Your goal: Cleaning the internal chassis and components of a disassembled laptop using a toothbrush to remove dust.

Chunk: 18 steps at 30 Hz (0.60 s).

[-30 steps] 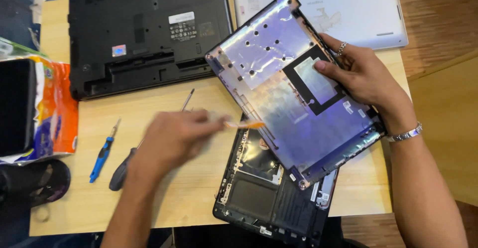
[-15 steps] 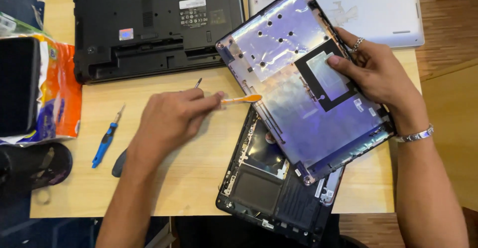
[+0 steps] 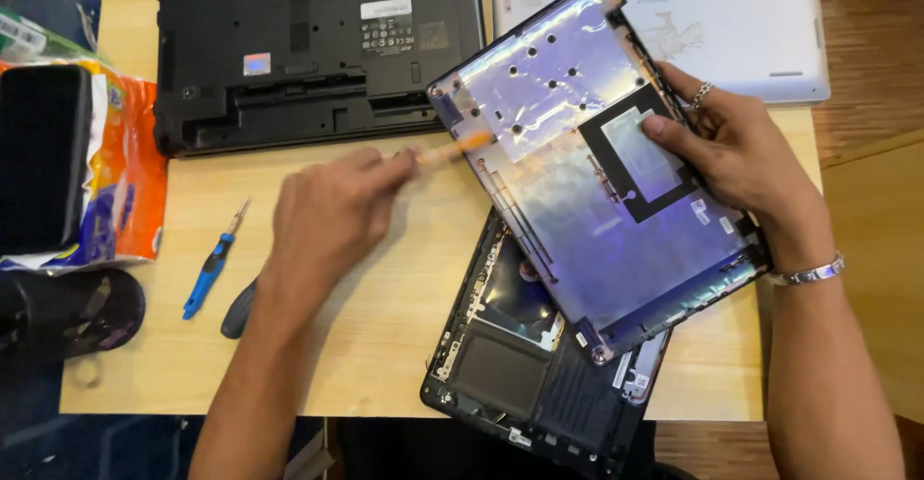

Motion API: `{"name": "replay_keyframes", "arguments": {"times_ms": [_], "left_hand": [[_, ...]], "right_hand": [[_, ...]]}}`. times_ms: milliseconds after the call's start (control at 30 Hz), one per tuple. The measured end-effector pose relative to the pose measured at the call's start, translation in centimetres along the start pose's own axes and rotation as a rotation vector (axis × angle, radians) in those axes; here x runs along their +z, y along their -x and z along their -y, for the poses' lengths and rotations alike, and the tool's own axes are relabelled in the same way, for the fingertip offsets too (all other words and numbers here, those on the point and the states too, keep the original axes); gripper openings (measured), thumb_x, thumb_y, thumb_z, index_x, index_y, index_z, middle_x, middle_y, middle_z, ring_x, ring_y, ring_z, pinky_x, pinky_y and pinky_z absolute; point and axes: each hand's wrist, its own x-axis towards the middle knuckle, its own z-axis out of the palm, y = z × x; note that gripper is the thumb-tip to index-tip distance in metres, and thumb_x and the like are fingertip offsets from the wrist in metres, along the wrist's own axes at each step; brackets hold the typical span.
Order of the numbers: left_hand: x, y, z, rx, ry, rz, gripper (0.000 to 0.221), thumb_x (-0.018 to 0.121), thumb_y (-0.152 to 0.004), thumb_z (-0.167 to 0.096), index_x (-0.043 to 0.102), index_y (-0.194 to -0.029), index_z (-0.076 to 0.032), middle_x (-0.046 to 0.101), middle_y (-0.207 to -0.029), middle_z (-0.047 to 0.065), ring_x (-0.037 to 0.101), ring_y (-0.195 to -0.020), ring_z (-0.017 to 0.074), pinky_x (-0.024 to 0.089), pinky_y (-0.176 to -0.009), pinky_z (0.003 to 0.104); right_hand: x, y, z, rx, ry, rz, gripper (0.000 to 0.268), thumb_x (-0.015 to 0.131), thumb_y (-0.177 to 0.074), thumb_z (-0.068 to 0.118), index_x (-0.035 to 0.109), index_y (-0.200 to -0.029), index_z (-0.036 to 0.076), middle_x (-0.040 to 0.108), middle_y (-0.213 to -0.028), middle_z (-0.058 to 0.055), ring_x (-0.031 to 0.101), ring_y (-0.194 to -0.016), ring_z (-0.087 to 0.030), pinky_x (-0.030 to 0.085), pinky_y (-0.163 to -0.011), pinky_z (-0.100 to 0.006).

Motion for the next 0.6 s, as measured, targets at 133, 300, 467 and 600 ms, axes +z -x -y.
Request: {"name": "replay_keyframes", "arguments": {"times_ms": [133, 300, 467, 600], "left_hand": [[0.3, 0.4, -1.0, 0.248, 0.205, -0.001, 0.025, 0.071, -0.095, -0.013, 0.075, -0.111, -0.032, 0.068, -0.072, -0.007, 0.05, -0.042, 0.0119, 0.038, -0.033, 0.025], [0.1, -0.1, 0.6, -0.13, -0.005, -0.072, 0.02, 0.064, -0.101, -0.025, 0.071, -0.119, -0.027, 0.074, -0.094, -0.003, 0.066, -0.068, 0.0395, 0.043, -0.039, 0.052], [0.9, -0.6, -0.6, -0.047, 0.08, -0.026, 0.019, 0.061, -0.103, -0.03, 0.071, -0.12, -0.028, 0.06, -0.074, 0.0, 0.057, -0.052, 0.0333, 0.04, -0.036, 0.048], [1.3, -0.3, -0.9, -0.145, -0.018, -0.079, 0.019, 0.055, -0.107, -0.028, 0.069, -0.12, -0.023, 0.06, -0.071, 0.002, 0.054, -0.044, 0.0273, 0.046, -0.033, 0.045]], "right_hand": [[0.0, 0.0, 1.0, -0.016, 0.028, -0.008, 0.069, 0.061, -0.097, 0.032, 0.043, -0.159, 0.007, 0.02, -0.066, 0.004, 0.021, -0.058, -0.011, 0.015, -0.05, -0.03], [0.1, 0.1, 1.0, 0.028, 0.013, -0.007, 0.067, 0.061, -0.098, 0.031, 0.044, -0.159, 0.008, 0.022, -0.067, 0.004, 0.022, -0.057, -0.011, 0.016, -0.051, -0.028], [-0.5, 0.0, 0.7, -0.005, 0.009, -0.004, 0.069, 0.06, -0.097, 0.032, 0.043, -0.159, 0.007, 0.026, -0.067, 0.005, 0.025, -0.056, -0.01, 0.019, -0.05, -0.026], [0.1, 0.3, 1.2, 0.027, 0.025, -0.014, 0.067, 0.061, -0.097, 0.033, 0.046, -0.158, 0.009, 0.021, -0.072, 0.003, 0.023, -0.062, -0.013, 0.017, -0.058, -0.026]]}}
